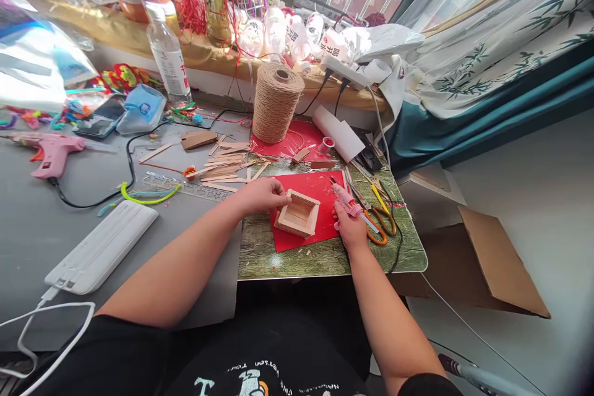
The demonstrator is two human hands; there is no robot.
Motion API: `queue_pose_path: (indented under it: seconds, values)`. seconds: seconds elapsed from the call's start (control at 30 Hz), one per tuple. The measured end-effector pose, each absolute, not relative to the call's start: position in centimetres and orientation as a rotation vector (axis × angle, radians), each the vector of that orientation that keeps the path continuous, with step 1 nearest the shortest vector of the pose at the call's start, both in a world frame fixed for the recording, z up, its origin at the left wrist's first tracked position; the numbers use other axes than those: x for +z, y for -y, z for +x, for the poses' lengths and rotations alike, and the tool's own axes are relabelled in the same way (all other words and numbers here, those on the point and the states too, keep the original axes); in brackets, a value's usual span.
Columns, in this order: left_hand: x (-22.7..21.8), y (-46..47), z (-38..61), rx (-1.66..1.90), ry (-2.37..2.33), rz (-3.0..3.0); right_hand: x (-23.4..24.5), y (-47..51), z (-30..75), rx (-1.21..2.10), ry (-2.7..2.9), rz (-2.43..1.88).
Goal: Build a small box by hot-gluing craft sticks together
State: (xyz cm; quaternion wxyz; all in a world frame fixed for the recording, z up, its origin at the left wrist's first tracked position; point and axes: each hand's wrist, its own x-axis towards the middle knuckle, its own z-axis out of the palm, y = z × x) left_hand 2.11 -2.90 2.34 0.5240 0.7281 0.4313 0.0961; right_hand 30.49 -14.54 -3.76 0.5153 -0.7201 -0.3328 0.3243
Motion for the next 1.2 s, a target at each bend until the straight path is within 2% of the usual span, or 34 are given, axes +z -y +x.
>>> queue_pose_path:
  seconds: [0.73, 0.97, 1.2]
  values:
    - [3.0, 3.8, 2.3, 0.28, -1.09, 1.868, -3.5, 14.6, 30.3, 0.744, 0.838, -1.772]
    - [3.3, 3.7, 2.0, 0.172, -1.027, 1.743, -3.8, 14.5, 30.5, 0.768, 0.836, -1.759]
    - [4.7, 5.2, 2.9, 0.048, -1.221, 2.123, -3.8, 14.6, 30.6, 0.756, 0.871, -1.767]
